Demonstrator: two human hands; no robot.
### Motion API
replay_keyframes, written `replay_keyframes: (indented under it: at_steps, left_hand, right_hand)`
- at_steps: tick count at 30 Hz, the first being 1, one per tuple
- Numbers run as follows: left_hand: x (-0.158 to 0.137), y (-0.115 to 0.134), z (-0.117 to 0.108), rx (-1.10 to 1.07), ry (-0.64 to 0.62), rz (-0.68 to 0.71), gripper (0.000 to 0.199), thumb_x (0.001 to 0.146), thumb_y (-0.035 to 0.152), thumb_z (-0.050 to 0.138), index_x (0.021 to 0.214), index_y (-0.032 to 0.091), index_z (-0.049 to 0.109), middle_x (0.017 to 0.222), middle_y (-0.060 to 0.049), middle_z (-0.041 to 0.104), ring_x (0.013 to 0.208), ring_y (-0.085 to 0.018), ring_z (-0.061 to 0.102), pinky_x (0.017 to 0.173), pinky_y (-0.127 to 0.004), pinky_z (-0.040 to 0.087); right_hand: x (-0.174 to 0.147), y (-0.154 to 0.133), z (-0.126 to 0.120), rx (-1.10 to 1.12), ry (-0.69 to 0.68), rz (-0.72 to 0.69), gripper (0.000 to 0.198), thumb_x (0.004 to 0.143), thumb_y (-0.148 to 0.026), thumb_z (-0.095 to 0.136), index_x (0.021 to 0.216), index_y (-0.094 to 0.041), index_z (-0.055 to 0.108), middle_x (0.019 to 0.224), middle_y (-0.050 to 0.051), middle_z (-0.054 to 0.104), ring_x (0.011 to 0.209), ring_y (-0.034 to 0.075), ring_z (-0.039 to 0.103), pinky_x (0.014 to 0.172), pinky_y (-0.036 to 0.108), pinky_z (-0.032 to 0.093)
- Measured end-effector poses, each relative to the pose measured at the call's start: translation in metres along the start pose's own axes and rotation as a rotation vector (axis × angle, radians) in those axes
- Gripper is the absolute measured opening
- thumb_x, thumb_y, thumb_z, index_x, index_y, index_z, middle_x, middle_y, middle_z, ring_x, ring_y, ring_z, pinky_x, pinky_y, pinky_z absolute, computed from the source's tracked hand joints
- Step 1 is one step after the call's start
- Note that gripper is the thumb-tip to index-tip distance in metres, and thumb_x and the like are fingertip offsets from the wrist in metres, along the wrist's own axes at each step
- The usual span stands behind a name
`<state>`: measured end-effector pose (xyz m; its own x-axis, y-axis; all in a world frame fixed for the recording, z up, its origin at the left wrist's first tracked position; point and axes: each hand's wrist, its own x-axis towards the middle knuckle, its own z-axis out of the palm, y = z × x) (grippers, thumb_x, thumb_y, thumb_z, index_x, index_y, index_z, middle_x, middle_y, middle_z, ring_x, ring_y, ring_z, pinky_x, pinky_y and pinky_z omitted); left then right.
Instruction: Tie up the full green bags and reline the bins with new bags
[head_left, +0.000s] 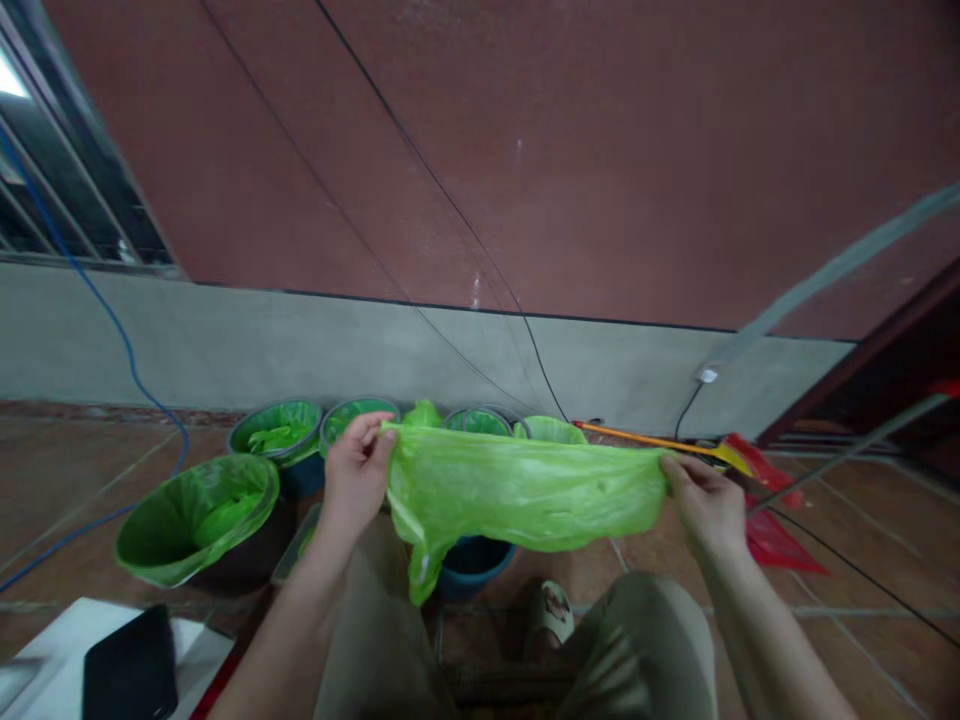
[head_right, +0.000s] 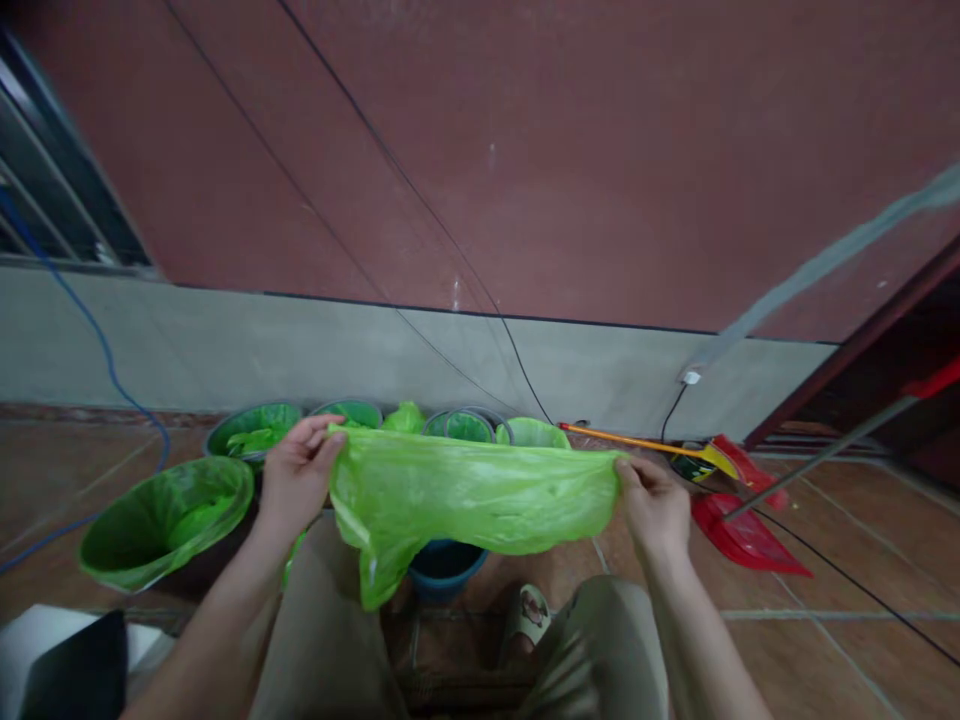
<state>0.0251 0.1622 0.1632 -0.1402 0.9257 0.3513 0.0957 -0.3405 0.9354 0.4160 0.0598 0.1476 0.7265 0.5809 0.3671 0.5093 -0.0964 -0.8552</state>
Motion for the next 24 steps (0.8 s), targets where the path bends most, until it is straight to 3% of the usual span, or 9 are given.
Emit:
replay_keyframes:
  at_steps: [1,3,7,10,13,17,24]
  left_hand:
    - [-0.004,0.001,0.009,0.036,-0.032,0.022,0.03,0.077,0.034,0.064,0.104,0.019,0.067,0.059,0.006,0.054,0.055,-0.012,0.05,0.056,-0.022,0.038]
    - [-0.013,0.005,0.029,0.105,-0.133,0.073,0.034,0.081,0.031,0.062,0.112,0.02,0.066,0.056,0.007,0.051,0.053,-0.012,0.048,0.057,-0.022,0.038]
    - [-0.033,0.016,0.069,0.136,-0.364,0.138,0.047,0.084,0.025,0.058,0.131,0.021,0.059,0.062,0.003,0.061,0.058,-0.016,0.056,0.065,-0.026,0.043]
    - [-0.044,0.022,0.088,0.141,-0.477,0.141,0.056,0.084,0.018,0.054,0.14,0.022,0.052,0.082,-0.002,0.072,0.07,-0.019,0.063,0.074,-0.029,0.046]
    - [-0.049,0.024,0.097,0.14,-0.522,0.088,0.059,0.085,0.019,0.056,0.144,0.023,0.048,0.089,-0.003,0.074,0.077,-0.02,0.066,0.083,-0.031,0.047]
    - [-0.05,0.014,0.095,0.183,-0.537,0.031,0.049,0.082,0.02,0.062,0.132,0.025,0.061,0.09,-0.003,0.074,0.08,-0.022,0.066,0.088,-0.032,0.046]
    - [-0.039,-0.019,0.07,0.426,-0.587,0.116,0.03,0.082,0.017,0.059,0.108,0.027,0.072,0.087,-0.003,0.074,0.079,-0.022,0.067,0.082,-0.029,0.048]
  right_hand:
    - [-0.003,-0.005,0.005,-0.115,0.062,-0.04,0.044,0.077,-0.046,0.061,0.104,-0.013,0.072,0.104,0.018,0.071,0.097,0.035,0.065,0.089,0.055,0.049]
    - [-0.017,-0.026,0.017,-0.179,0.032,-0.156,0.049,0.079,-0.047,0.06,0.114,-0.014,0.069,0.117,0.019,0.067,0.107,0.035,0.062,0.097,0.056,0.045]
    - [-0.063,-0.085,0.053,0.091,-0.51,-0.38,0.039,0.086,-0.048,0.06,0.115,-0.023,0.07,0.118,0.009,0.069,0.106,0.024,0.064,0.095,0.04,0.05]
    - [-0.084,-0.104,0.078,0.219,-0.593,-0.355,0.029,0.083,-0.043,0.066,0.103,-0.023,0.074,0.105,0.006,0.073,0.099,0.022,0.067,0.092,0.037,0.05]
    - [-0.086,-0.096,0.09,0.345,-0.559,-0.261,0.02,0.08,-0.04,0.068,0.084,-0.021,0.075,0.089,0.005,0.074,0.086,0.021,0.068,0.084,0.036,0.051]
    - [-0.073,-0.08,0.084,0.422,-0.478,-0.181,0.022,0.079,-0.042,0.069,0.078,-0.02,0.073,0.08,0.003,0.074,0.077,0.019,0.066,0.077,0.033,0.051]
    - [-0.025,-0.07,0.043,0.535,-0.069,-0.133,0.027,0.074,-0.043,0.074,0.082,-0.018,0.072,0.079,0.002,0.07,0.071,0.014,0.061,0.069,0.028,0.049]
